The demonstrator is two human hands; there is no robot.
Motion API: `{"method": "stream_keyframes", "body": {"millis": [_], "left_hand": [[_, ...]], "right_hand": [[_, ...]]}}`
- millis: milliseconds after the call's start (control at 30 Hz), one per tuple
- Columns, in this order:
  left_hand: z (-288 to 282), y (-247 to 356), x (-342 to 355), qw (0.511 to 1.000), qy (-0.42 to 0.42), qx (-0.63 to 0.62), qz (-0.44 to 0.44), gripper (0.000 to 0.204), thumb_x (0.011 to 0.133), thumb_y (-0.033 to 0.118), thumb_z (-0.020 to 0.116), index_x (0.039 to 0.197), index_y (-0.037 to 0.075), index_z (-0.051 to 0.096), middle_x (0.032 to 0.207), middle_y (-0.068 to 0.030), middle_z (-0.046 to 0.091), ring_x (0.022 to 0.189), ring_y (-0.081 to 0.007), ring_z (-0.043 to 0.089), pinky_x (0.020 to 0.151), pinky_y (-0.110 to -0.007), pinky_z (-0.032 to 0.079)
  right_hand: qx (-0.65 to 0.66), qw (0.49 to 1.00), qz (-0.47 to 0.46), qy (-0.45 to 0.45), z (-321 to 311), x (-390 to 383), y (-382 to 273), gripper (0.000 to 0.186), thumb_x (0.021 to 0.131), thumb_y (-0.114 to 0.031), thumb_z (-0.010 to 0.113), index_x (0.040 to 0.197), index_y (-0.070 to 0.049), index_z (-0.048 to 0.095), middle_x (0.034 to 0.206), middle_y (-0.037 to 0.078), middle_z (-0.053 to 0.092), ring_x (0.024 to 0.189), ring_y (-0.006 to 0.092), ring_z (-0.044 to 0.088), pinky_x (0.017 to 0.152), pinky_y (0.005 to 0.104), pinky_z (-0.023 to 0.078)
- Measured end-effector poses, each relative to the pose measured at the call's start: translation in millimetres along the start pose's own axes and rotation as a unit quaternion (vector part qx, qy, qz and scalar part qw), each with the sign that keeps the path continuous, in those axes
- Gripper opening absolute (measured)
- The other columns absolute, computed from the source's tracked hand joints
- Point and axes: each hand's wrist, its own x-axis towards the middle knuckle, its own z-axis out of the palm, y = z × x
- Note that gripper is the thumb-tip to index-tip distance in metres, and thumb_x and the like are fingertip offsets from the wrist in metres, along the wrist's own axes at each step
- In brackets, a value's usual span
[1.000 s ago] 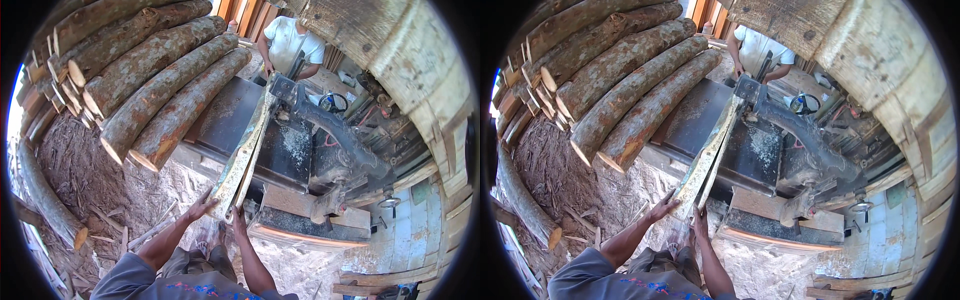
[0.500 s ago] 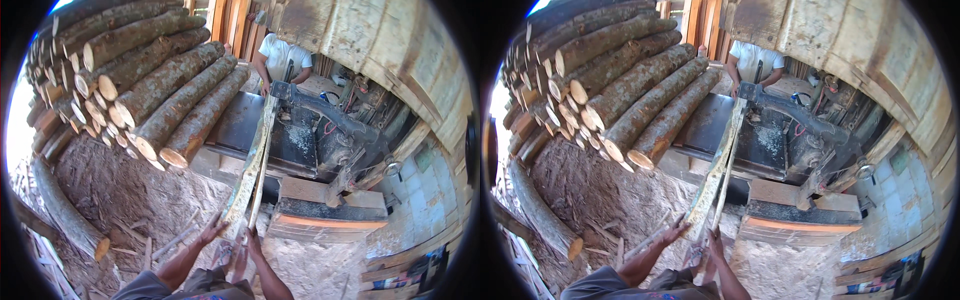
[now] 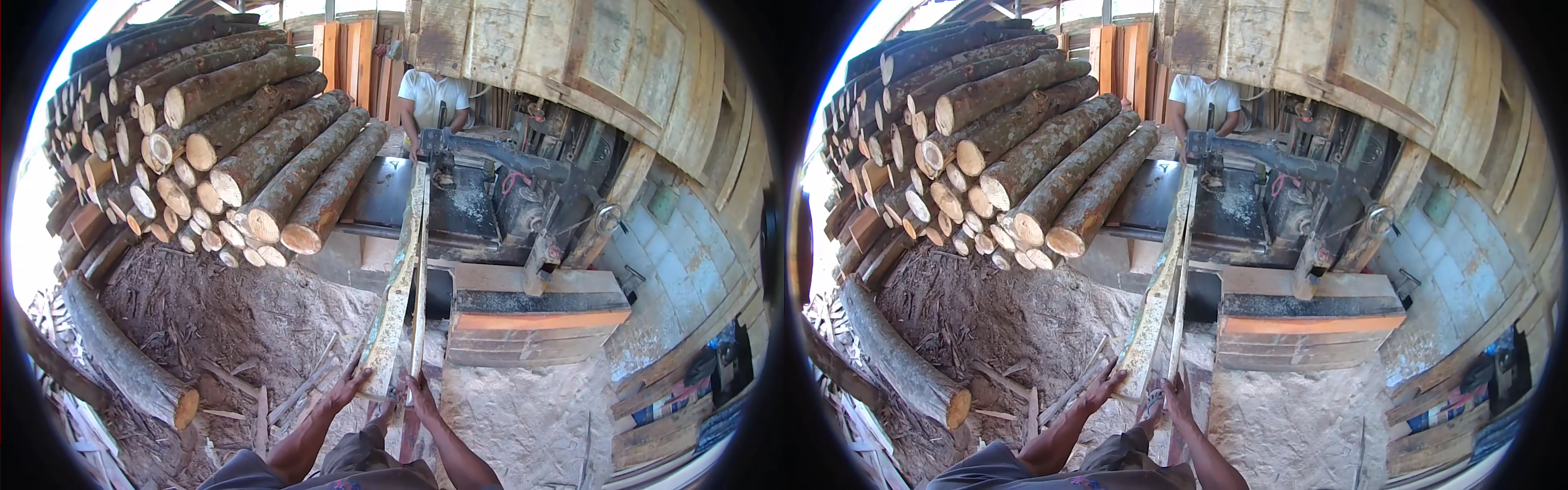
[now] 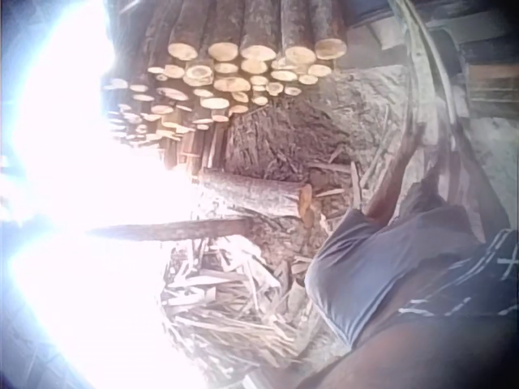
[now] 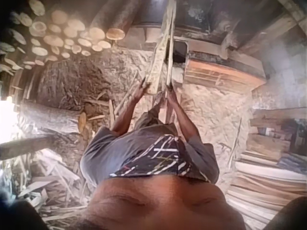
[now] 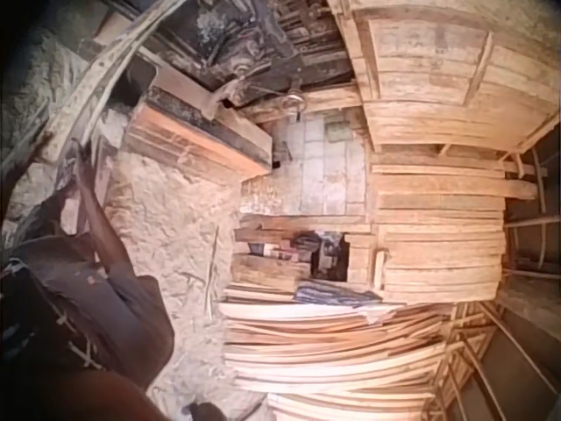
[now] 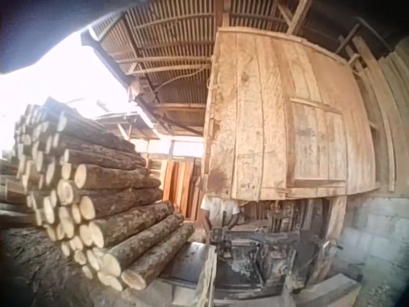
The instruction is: The person feeds wooden logs into a large saw machine one at a time and removes the cut planks, using their hands and a hook tool to manipulate the wood.
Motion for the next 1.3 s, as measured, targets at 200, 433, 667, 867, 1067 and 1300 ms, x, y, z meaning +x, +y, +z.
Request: {"method": "stream_keyframes", "body": {"millis": [200,433,667,867,1067,1300], "left_hand": [[18,-22,-84,0.997,-0.021,-0.049,-0.060,0.082,0.086,0.034,0.064,0.144,0.000,0.017,0.135,-0.0175,0.043,0.119,-0.0230,0.046,0.100,-0.034,0.038],[48,-50,-117,0.983,-0.072,-0.147,-0.080,0.096,0.076,0.008,0.075,0.146,0.005,0.010,0.140,-0.0131,0.036,0.121,-0.0198,0.043,0.101,-0.035,0.038],[33,-17,90,0.964,-0.019,-0.256,-0.073,0.089,0.076,0.001,0.070,0.145,0.003,0.014,0.121,-0.0156,0.055,0.101,-0.0207,0.059,0.082,-0.032,0.053],[-29,18,363,0.963,-0.057,-0.261,-0.019,0.057,0.087,0.029,0.058,0.133,0.001,0.040,0.114,-0.0111,0.058,0.100,-0.0188,0.059,0.081,-0.033,0.050],[-43,42,514,0.945,0.154,-0.289,-0.006,0.065,0.087,0.042,0.056,0.141,0.015,0.032,0.130,-0.0147,0.047,0.123,-0.0237,0.043,0.097,-0.039,0.037],[142,-41,393,0.986,-0.016,-0.038,0.160,0.050,0.087,0.036,0.060,0.124,0.004,0.051,0.112,-0.0130,0.059,0.103,-0.0220,0.055,0.084,-0.040,0.047]], "right_hand": [[-0.110,0.990,-0.076,0.054,31,-115,5,0.067,0.089,-0.042,0.055,0.139,-0.003,0.032,0.103,0.013,0.061,0.080,0.0195,0.061,0.069,0.0324,0.051],[0.228,0.954,0.180,0.078,-16,-199,20,0.049,0.091,-0.035,0.048,0.122,0.003,0.050,0.102,0.016,0.061,0.088,0.0234,0.062,0.078,0.0345,0.050],[-0.151,0.894,0.284,0.313,-84,-143,103,0.076,0.094,-0.058,0.025,0.090,0.010,0.060,0.082,0.029,0.062,0.077,0.0346,0.060,0.073,0.0426,0.044],[-0.374,0.828,0.238,0.342,-66,-175,84,0.067,0.099,-0.043,0.023,0.078,0.008,0.060,0.059,0.027,0.055,0.058,0.0402,0.056,0.054,0.0504,0.039],[-0.354,0.718,0.415,0.432,-68,-193,91,0.063,0.100,-0.038,0.026,0.076,0.008,0.062,0.059,0.025,0.057,0.057,0.0417,0.058,0.052,0.0510,0.042],[-0.363,0.696,0.383,0.486,-81,-249,102,0.064,0.099,-0.040,0.026,0.076,0.008,0.062,0.061,0.025,0.059,0.059,0.0420,0.059,0.055,0.0510,0.044]]}}
